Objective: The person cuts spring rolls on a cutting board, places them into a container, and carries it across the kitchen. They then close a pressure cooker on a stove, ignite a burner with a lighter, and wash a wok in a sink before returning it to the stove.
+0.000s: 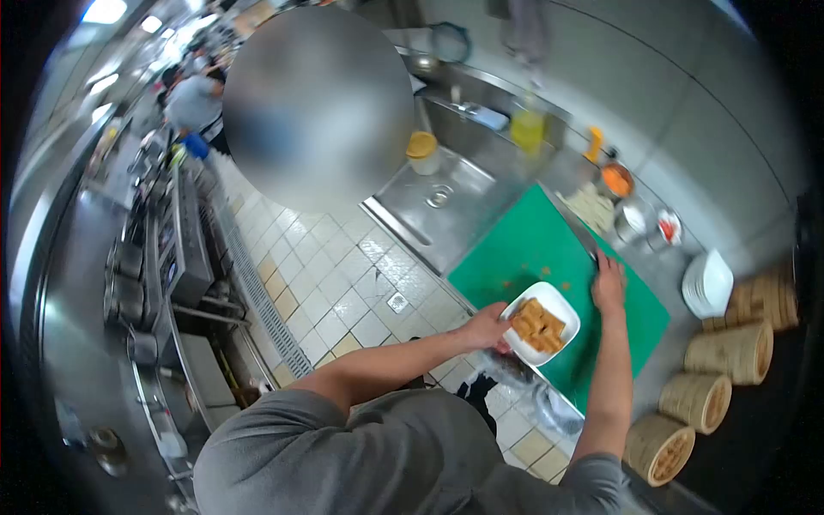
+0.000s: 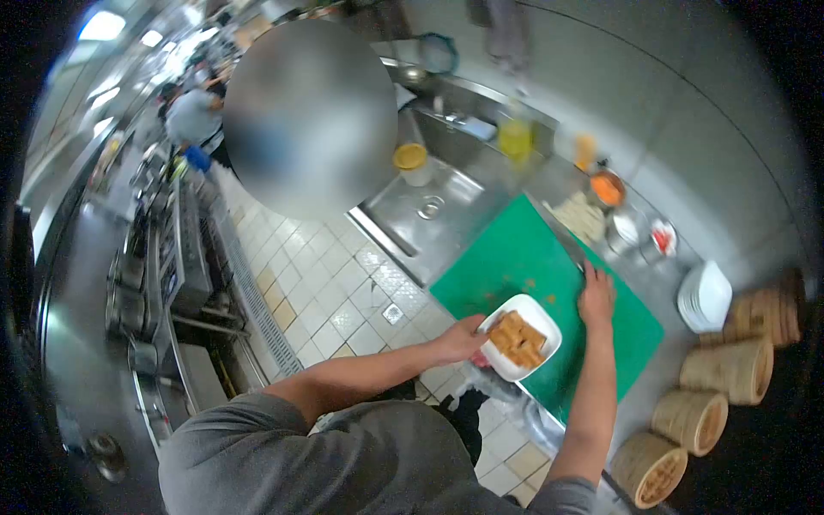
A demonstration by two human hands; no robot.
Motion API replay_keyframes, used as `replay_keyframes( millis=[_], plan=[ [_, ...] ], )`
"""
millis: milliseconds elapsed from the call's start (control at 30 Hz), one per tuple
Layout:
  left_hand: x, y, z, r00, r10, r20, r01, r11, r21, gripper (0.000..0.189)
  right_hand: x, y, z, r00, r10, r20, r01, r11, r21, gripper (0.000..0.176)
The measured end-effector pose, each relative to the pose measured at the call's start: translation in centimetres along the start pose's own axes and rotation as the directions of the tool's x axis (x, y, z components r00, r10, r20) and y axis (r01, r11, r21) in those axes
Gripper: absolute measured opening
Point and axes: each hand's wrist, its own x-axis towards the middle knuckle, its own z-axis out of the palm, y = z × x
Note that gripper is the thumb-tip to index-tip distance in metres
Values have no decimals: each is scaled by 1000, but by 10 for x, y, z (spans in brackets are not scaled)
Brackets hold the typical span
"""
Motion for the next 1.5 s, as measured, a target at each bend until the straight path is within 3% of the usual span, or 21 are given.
replay_keyframes(
  millis=[167, 200, 233, 367, 433, 500, 567, 633, 700, 767, 833, 867, 933, 1000, 1133, 1200, 1333, 1367, 1400, 1467, 1500],
  plan=[
    [-93, -14, -127, 980, 23, -196, -55, 986, -160, 37, -76, -62, 1, 971, 180, -159, -165, 981, 104, 53],
    [-111, -22, -158, 969, 79, -233, -123, 976, -181, 37, -103, -73, 5, 933, 308, -187, -227, 906, 358, 50],
    [-115, -52, -198, 961, 41, -273, -106, 968, -228, 39, -142, -73, 11, 865, 460, -198, -275, 767, 580, 46],
    [-190, -71, -313, 909, 89, -408, -186, 961, -206, 37, -276, -61, 97, 463, 852, -246, -412, 452, 791, 45],
    [-227, -70, -359, 867, 62, -495, -194, 956, -219, 38, -298, -105, 83, 350, 936, -37, -514, 225, 828, 45],
    [-262, -79, -411, 841, 69, -537, -221, 949, -223, 34, -286, -146, 81, 377, 926, -29, -500, 230, 835, 44],
    [-288, -87, -459, 812, 15, -583, -161, 966, -200, 33, -259, -159, 133, 631, 544, -553, -168, 792, 588, 38],
    [-315, -88, -486, 784, 51, -618, -212, 959, -190, 33, -211, -255, 104, 643, 747, -171, -565, 613, 553, 37],
    [-335, -81, -503, 763, 12, -647, -207, 951, -227, 33, -160, -308, 144, 668, 745, -1, -499, 449, 742, 39],
    [-344, -79, -516, 732, -30, -681, -210, 940, -267, 34, -102, -383, 143, 792, 444, -418, -228, 851, 472, 44],
    [-352, -74, -528, 714, -101, -693, -203, 917, -343, 34, -59, -455, 112, 864, 503, 31, -448, 738, 505, 44],
    [-355, -72, -529, 707, -92, -701, -214, 917, -336, 34, -47, -459, 106, 869, 495, 26, -436, 739, 513, 44],
    [-360, -65, -537, 694, -49, -718, -238, 926, -293, 34, -12, -460, 92, 918, 396, -17, -394, 915, 83, 45],
    [-364, -67, -541, 694, -49, -718, -265, 910, -319, 35, -13, -416, 85, 943, 288, -170, -308, 945, -110, 56],
    [-360, -70, -553, 700, -43, -713, -296, 891, -344, 38, -91, -319, 49, 981, 180, -77, -192, 963, -188, 64],
    [-355, -75, -566, 684, -50, -728, -299, 891, -342, 39, -162, -294, 31, 961, 240, -138, -264, 944, -199, 66],
    [-335, -72, -594, 633, -180, -753, -225, 888, -402, 42, -259, -245, 43, 806, 402, -435, -494, 861, -120, 51],
    [-327, -72, -607, 647, -177, -742, -207, 895, -394, 42, -266, -229, 59, 608, 719, -335, -585, 692, 423, 33],
    [-318, -71, -618, 624, -164, -764, -221, 901, -373, 42, -274, -221, 68, 412, 909, -65, -495, 283, 821, 22],
    [-301, -59, -641, 654, -42, -755, -223, 943, -246, 41, -246, -232, 67, 247, 966, 83, -422, 30, 906, 34],
    [-289, -59, -670, 612, -174, -771, -186, 916, -355, 38, -223, -247, 59, 179, 974, 141, -422, -54, 905, 38]
  ],
)
